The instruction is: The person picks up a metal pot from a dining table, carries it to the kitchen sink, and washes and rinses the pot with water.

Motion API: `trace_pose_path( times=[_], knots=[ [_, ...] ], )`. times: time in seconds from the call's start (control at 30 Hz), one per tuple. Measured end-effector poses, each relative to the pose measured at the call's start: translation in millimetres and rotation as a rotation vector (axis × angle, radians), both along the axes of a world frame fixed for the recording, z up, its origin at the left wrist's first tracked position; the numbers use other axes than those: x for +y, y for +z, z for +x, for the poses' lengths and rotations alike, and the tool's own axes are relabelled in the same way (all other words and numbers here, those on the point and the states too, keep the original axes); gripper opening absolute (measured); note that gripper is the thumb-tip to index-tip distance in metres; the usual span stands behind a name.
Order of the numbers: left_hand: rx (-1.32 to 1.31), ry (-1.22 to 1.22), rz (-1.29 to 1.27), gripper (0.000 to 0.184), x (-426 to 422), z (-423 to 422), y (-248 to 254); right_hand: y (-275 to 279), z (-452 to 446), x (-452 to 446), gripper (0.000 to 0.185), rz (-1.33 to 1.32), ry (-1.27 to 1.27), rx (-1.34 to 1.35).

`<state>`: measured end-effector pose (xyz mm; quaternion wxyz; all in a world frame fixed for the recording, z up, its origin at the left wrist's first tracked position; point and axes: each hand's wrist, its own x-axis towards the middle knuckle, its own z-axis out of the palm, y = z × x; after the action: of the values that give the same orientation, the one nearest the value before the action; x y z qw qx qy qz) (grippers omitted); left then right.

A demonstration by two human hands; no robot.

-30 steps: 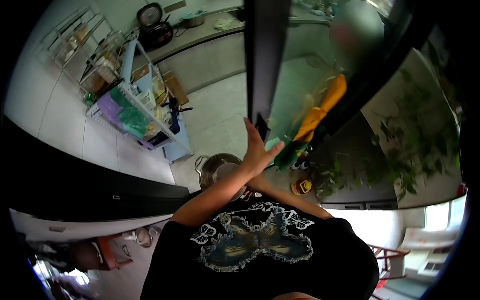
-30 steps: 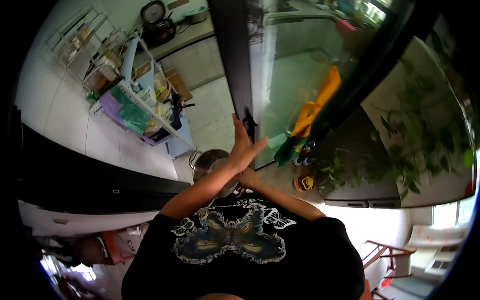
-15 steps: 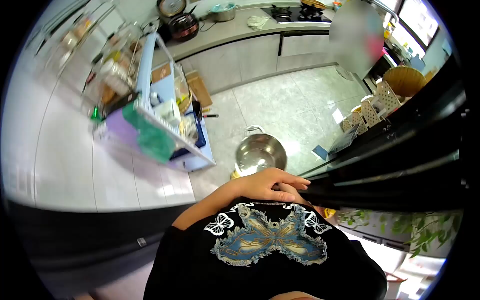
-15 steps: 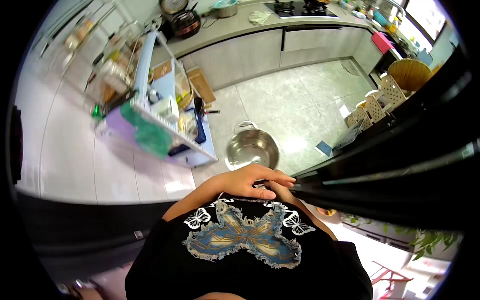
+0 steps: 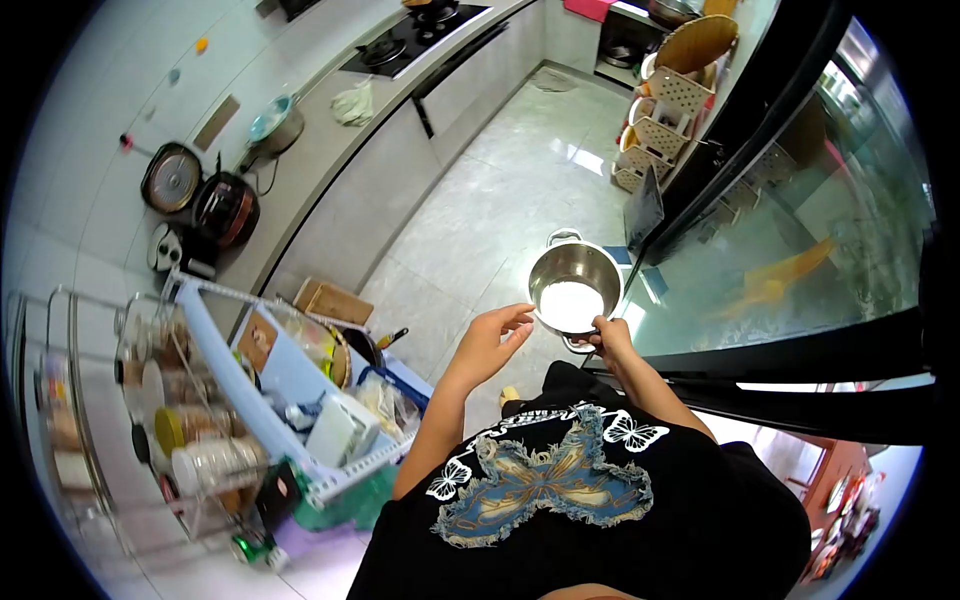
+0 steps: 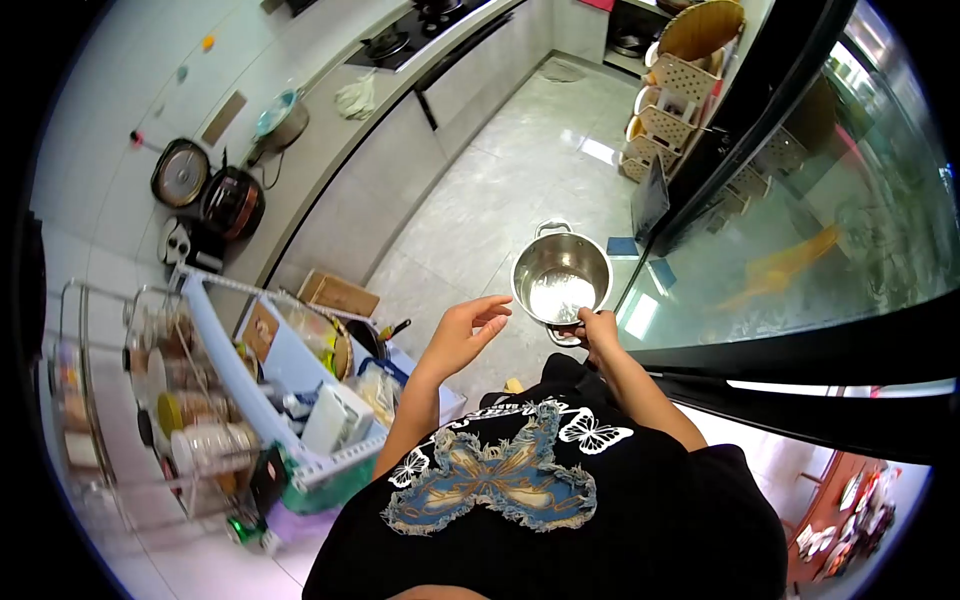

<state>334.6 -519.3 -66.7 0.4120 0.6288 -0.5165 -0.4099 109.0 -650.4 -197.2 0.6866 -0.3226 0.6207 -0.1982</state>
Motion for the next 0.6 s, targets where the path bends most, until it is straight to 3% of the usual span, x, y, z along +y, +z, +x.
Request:
trace_pose_path(
  times=[0.2, 0.37, 0.53, 0.57, 0.6],
  knots=[
    [0.080, -0.107, 0.048, 0.034, -80.8, 66.0, -22.0, -5.2, 55.7, -73.4, 0.018, 0.008, -0.153, 0.004],
    [0.025, -0.201, 0.099, 0.034, -181.5, 125.2, -35.7, -51.9, 99.9, -182.0, 0.020, 0.071, -0.162, -0.063],
    [-0.060, -0.071, 0.166, 0.031, -284.4, 216.0, -44.1, -20.0, 172.8, -302.8, 0.022, 0.071, -0.078, -0.164],
    [-0.070, -0.028, 0.144, 0.031, -301.7, 233.2, -50.2, -11.4, 187.4, -322.1, 0.018, 0.079, -0.190, -0.163],
    [-0.082, 0.015, 0.124, 0.031, -317.5, 249.6, -54.0, -12.3, 192.7, -345.1, 0.024, 0.063, -0.092, -0.157]
  ],
)
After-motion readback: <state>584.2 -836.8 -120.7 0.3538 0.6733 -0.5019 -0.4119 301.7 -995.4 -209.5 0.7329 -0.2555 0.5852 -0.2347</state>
